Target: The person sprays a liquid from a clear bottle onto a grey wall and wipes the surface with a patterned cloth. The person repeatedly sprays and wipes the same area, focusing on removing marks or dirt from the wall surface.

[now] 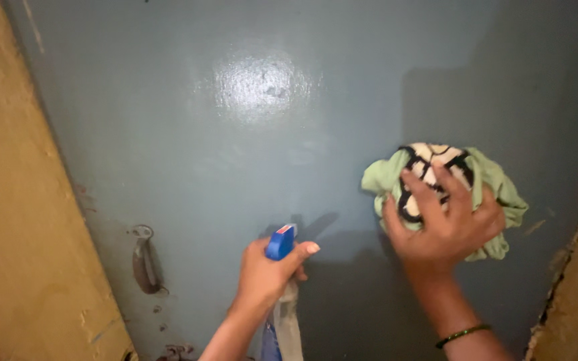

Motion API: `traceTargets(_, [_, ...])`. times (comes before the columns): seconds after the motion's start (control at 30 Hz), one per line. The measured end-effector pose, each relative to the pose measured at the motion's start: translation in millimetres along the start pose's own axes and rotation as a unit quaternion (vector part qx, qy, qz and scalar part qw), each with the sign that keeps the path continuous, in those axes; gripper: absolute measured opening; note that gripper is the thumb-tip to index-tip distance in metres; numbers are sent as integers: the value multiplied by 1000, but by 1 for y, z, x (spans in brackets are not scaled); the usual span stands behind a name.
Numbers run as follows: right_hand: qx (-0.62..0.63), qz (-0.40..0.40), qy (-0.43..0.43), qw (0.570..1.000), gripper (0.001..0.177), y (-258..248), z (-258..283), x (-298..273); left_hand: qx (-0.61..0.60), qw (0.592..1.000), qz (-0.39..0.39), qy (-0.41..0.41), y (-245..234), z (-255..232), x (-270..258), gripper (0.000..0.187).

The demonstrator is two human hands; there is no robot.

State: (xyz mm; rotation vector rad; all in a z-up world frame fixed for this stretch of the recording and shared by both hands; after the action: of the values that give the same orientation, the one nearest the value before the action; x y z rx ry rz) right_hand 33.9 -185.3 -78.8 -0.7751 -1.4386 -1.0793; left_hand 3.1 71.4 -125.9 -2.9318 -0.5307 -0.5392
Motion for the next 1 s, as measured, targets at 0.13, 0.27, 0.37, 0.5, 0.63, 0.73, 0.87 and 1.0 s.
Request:
traceTargets(0.13, [10, 34, -19, 999, 39, 3, 26, -16, 87, 996, -28, -6, -9, 2, -3, 46])
traceTargets(0.27, [28, 41, -78, 996, 44, 3, 59, -34, 76, 996, -30, -18, -16, 9, -3, 38])
traceTargets(0.37, [40, 44, -108, 992, 44, 2, 79, -53, 45, 998, -43, -26, -28, 18, 1, 37])
traceTargets(0.5, [78, 61, -165, 981, 42, 4, 102, -95, 1, 998, -52, -34, -53, 36, 8, 44])
traceTargets(0.63, [126, 93, -233, 960, 36, 6, 128, -153, -70, 997, 6, -10, -75, 40, 16, 38])
traceTargets(0.73, [155, 127, -307, 930, 30, 6, 147, -183, -59, 998, 11, -6, -92, 40, 22, 37])
traceTargets(0.87, [172, 149, -343, 911, 25, 11, 160, -166, -66, 998, 17, -3, -111, 37, 31, 38])
traceTargets(1.0, [132, 143, -231, 953, 51, 31, 160, -76, -70, 997, 35, 3, -122, 29, 39, 39])
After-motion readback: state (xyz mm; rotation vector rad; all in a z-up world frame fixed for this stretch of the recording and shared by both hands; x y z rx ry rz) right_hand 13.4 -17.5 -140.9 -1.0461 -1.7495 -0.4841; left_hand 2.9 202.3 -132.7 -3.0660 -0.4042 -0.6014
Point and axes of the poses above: each hand's wrist, its own x-axis towards the middle knuckle, its own y-axis out of the palm, z = x × y, the point moved 6 cm from there along x, towards the middle knuckle
